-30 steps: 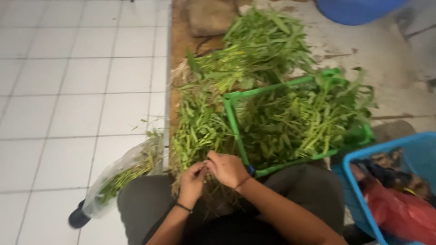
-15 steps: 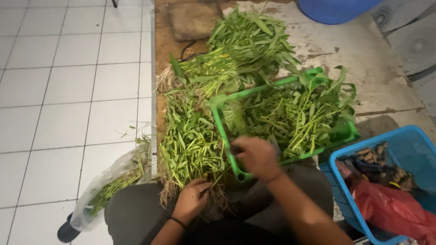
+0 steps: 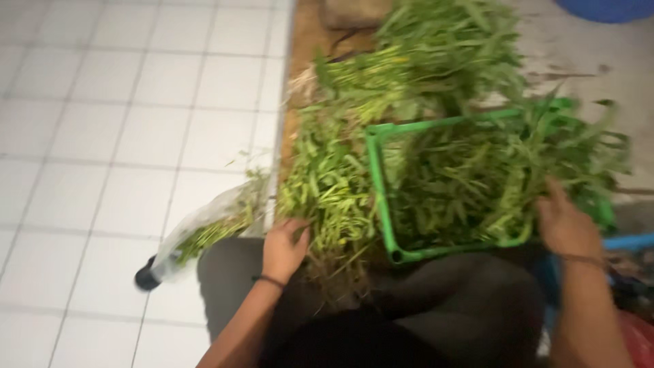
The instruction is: The person sits on the floor and sorts green leafy vegetables by hand, separating stems and leaves. The person places the separated parts into a green plastic basket and a clear plastic bag.
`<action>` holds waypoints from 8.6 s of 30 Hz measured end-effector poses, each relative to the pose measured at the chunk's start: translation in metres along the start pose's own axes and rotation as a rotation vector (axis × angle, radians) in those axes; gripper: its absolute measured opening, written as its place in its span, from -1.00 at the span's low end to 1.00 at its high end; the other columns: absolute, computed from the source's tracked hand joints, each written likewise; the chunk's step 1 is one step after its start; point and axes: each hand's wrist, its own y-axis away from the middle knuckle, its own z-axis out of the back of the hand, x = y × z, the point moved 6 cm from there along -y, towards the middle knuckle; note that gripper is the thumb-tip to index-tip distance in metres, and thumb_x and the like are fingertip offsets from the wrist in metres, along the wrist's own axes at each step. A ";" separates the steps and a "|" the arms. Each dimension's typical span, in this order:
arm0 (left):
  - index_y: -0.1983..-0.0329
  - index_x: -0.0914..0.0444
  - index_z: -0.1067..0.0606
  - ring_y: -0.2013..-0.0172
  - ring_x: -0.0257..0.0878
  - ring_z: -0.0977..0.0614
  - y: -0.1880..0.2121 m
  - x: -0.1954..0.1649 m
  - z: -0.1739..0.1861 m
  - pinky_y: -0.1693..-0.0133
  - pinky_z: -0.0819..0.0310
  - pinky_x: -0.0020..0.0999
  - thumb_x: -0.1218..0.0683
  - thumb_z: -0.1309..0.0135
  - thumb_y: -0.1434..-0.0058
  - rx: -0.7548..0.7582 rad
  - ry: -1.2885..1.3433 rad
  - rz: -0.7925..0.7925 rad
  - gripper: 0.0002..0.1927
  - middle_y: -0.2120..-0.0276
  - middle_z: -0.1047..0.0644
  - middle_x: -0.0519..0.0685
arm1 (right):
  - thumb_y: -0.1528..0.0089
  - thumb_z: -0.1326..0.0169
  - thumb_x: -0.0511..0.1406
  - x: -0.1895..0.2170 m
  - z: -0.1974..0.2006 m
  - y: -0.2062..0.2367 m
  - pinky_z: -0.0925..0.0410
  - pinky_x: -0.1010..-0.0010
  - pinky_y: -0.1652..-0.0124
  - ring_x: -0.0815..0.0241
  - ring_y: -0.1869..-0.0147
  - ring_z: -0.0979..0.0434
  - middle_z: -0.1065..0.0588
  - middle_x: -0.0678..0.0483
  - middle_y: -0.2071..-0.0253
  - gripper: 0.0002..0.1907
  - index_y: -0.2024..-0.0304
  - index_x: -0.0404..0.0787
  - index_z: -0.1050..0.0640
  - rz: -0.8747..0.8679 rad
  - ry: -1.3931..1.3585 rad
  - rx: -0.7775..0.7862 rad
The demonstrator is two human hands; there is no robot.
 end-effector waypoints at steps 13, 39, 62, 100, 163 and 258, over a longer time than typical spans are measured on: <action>0.25 0.17 -0.58 0.01 0.20 -0.56 -0.018 0.044 -0.064 0.01 -0.47 -0.03 0.19 -0.21 -0.10 -0.061 0.046 0.139 -0.85 0.07 -0.54 0.18 | -0.27 -0.10 0.01 0.274 -0.022 0.102 -0.50 0.27 0.09 0.08 0.14 -0.68 -0.67 -0.04 0.17 -0.55 0.04 -0.17 -0.68 0.618 -0.521 0.409; 0.22 0.25 -0.53 0.09 0.10 -0.56 -0.022 0.061 -0.081 0.04 -0.43 -0.14 0.17 -0.17 -0.19 -0.131 0.215 0.216 -0.88 0.15 -0.55 0.18 | -0.20 -0.24 -0.28 0.295 -0.087 0.139 -0.38 0.48 0.32 0.39 0.36 -0.50 -0.57 0.16 0.41 -0.85 0.26 -0.25 -0.65 0.460 -1.184 0.555; -0.07 0.33 -0.54 0.16 -0.32 -0.67 0.020 0.013 -0.096 0.12 -0.66 -0.40 0.28 -0.01 -0.32 0.283 1.180 0.355 -0.73 0.12 -0.64 -0.07 | -0.26 -0.16 -0.26 0.324 -0.071 0.140 -0.33 0.51 0.47 0.43 0.49 -0.45 -0.61 0.13 0.41 -0.78 0.16 -0.27 -0.68 0.307 -1.259 0.571; -0.34 0.22 -0.34 0.43 -0.40 -0.50 0.024 0.012 -0.006 0.40 -0.36 -0.52 0.25 0.15 -0.38 0.022 1.035 0.342 -0.55 0.42 -0.52 -0.14 | -0.19 -0.23 -0.34 0.301 -0.074 0.137 -0.33 0.37 0.42 0.31 0.49 -0.36 -0.52 0.11 0.39 -0.76 0.11 -0.16 -0.52 0.161 -1.233 0.932; -0.19 0.27 -0.46 -0.03 0.08 -0.64 -0.017 0.100 -0.099 -0.04 -0.52 -0.19 0.18 -0.16 -0.16 -0.152 0.357 0.298 -0.52 -0.07 -0.57 0.21 | -0.37 -0.03 -0.04 0.395 -0.124 0.119 -0.41 0.18 0.23 -0.05 0.32 -0.55 -0.57 -0.16 0.37 -0.52 0.14 -0.33 -0.67 0.441 -0.264 0.704; -0.04 0.36 -0.52 0.17 -0.34 -0.65 -0.006 0.028 -0.087 0.08 -0.51 -0.46 0.26 0.03 -0.34 0.196 0.892 0.123 -0.76 0.20 -0.65 -0.05 | -0.30 -0.12 -0.31 0.335 0.008 0.193 -0.54 0.39 0.29 0.17 0.23 -0.68 -0.65 0.03 0.09 -0.43 -0.38 -0.03 -0.40 1.043 -0.856 -0.127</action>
